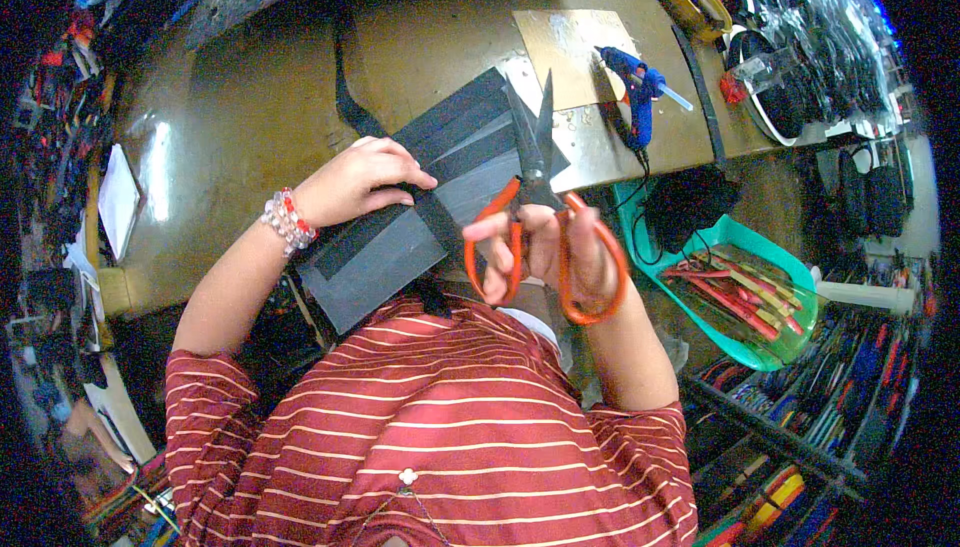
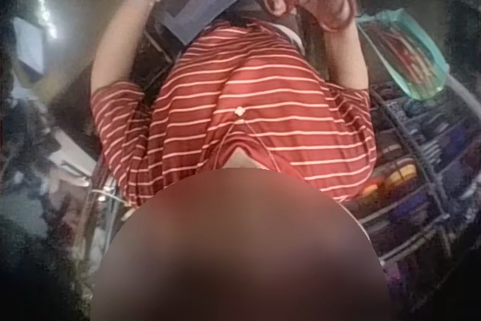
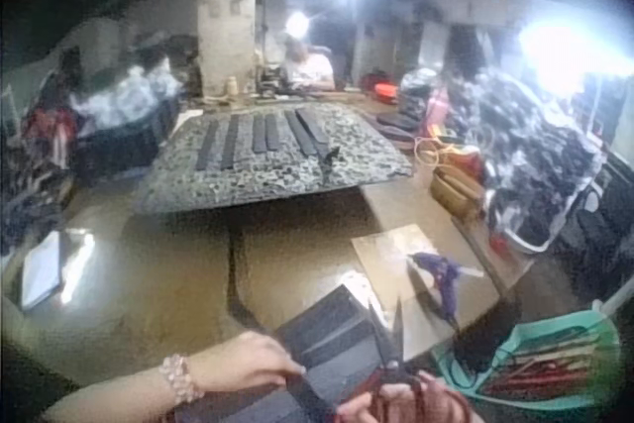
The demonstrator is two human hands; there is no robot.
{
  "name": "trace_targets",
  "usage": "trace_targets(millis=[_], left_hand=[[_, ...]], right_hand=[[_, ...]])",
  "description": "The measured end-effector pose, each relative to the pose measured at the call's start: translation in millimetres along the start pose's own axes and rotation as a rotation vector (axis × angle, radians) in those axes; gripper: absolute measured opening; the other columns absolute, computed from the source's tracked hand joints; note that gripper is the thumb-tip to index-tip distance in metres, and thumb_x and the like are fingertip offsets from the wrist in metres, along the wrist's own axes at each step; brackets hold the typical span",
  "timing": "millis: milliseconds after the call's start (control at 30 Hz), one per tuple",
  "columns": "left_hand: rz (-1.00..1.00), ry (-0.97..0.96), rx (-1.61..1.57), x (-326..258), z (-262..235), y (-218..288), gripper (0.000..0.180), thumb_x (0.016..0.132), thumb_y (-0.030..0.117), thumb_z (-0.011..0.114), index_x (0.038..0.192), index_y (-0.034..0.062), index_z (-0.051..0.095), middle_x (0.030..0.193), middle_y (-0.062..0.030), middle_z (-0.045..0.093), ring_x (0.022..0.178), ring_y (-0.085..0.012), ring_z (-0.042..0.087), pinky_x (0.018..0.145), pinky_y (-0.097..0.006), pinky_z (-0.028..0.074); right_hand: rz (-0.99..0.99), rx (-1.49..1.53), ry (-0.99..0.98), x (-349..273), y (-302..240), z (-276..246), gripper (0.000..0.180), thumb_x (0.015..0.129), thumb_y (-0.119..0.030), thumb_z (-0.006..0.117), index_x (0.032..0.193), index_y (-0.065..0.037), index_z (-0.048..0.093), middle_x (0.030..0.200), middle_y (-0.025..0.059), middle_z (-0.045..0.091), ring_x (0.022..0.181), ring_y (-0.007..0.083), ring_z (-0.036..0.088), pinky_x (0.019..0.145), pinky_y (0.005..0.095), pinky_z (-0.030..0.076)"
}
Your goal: The person sits at a workbench and assembles black fabric strips onto a rectangular base. They position and align the strips, then use scissors to trim the excess length of each strip to fit the base.
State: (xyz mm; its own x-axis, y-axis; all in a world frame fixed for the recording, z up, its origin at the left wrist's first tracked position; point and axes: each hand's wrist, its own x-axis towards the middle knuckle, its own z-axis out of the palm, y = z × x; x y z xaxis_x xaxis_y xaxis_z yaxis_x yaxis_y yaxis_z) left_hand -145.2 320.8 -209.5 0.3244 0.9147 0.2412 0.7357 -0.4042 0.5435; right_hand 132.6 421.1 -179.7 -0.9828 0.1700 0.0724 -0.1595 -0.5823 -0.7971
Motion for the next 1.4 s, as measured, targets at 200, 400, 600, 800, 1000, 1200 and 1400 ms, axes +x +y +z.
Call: trace_targets(millis=[200,400,600,800,1000,1200,1400], left_hand=[[0.122,-0.115,-0.115,12.0,-0.4,-6.5,0.014,0.081,0.013,0.068,0.095,0.0104,0.065,0.091,-0.0044,0.065,0.090,-0.0234,0.060,0.081,-0.035,0.049],[0.174,-0.039,-0.064,7.9,5.0,-2.9,0.012,0.081,0.012,0.068,0.092,0.0085,0.064,0.089,-0.0032,0.065,0.087,-0.0230,0.060,0.082,-0.035,0.049],[0.051,-0.005,-0.172,1.2,-6.0,-4.0,0.059,0.074,0.029,0.077,0.127,0.0124,0.056,0.129,-0.0037,0.058,0.130,-0.0256,0.044,0.110,-0.045,0.032],[-0.013,-0.222,-0.092,5.7,-7.1,-16.0,0.091,0.070,0.043,0.077,0.145,0.0147,0.035,0.148,-0.0002,0.040,0.143,-0.0251,0.023,0.116,-0.055,0.012],[-0.053,-0.204,-0.059,4.2,1.0,-14.1,0.090,0.069,0.048,0.075,0.144,0.0165,0.038,0.150,-0.0057,0.036,0.143,-0.0263,0.025,0.116,-0.054,0.014],[-0.059,-0.207,-0.039,3.9,1.4,-9.5,0.088,0.070,0.049,0.074,0.144,0.0166,0.039,0.150,-0.0067,0.036,0.142,-0.0273,0.025,0.116,-0.054,0.014],[-0.022,-0.248,-0.029,9.8,-4.7,-10.1,0.089,0.071,0.049,0.073,0.145,0.0162,0.036,0.150,-0.0042,0.037,0.143,-0.0274,0.023,0.115,-0.056,0.013]], right_hand=[[-0.224,0.253,-0.232,-4.2,1.6,-4.7,0.084,0.085,-0.077,0.027,0.134,-0.013,0.052,0.123,0.0381,0.049,0.079,0.0309,0.061,0.067,0.0443,0.056],[-0.025,0.224,-0.031,-6.9,8.6,-0.2,0.098,0.082,-0.081,0.028,0.127,0.002,0.054,0.097,0.0271,0.060,0.070,0.0250,0.059,0.064,0.0403,0.055],[-0.113,0.307,-0.196,-3.6,-0.7,-1.9,0.080,0.087,-0.074,0.025,0.127,-0.013,0.057,0.115,0.0317,0.055,0.076,0.0256,0.059,0.065,0.0395,0.056],[0.494,0.262,0.069,3.5,39.8,-2.6,0.086,0.090,-0.066,0.031,0.107,0.014,0.060,0.068,0.0078,0.057,0.057,0.0224,0.062,0.057,0.0315,0.055],[0.571,0.262,0.006,-3.0,81.4,-26.2,0.110,0.078,-0.086,0.019,0.102,0.012,0.063,0.063,0.0072,0.056,0.053,0.0206,0.061,0.053,0.0304,0.053],[0.575,0.232,0.004,-8.0,89.0,-36.8,0.108,0.075,-0.087,0.020,0.093,0.010,0.064,0.057,0.0053,0.054,0.045,0.0178,0.057,0.046,0.0273,0.050],[0.569,0.170,0.116,-10.2,91.3,-32.6,0.089,0.079,-0.084,0.023,0.068,-0.001,0.054,0.048,0.0018,0.046,0.037,0.0133,0.049,0.037,0.0226,0.039]])
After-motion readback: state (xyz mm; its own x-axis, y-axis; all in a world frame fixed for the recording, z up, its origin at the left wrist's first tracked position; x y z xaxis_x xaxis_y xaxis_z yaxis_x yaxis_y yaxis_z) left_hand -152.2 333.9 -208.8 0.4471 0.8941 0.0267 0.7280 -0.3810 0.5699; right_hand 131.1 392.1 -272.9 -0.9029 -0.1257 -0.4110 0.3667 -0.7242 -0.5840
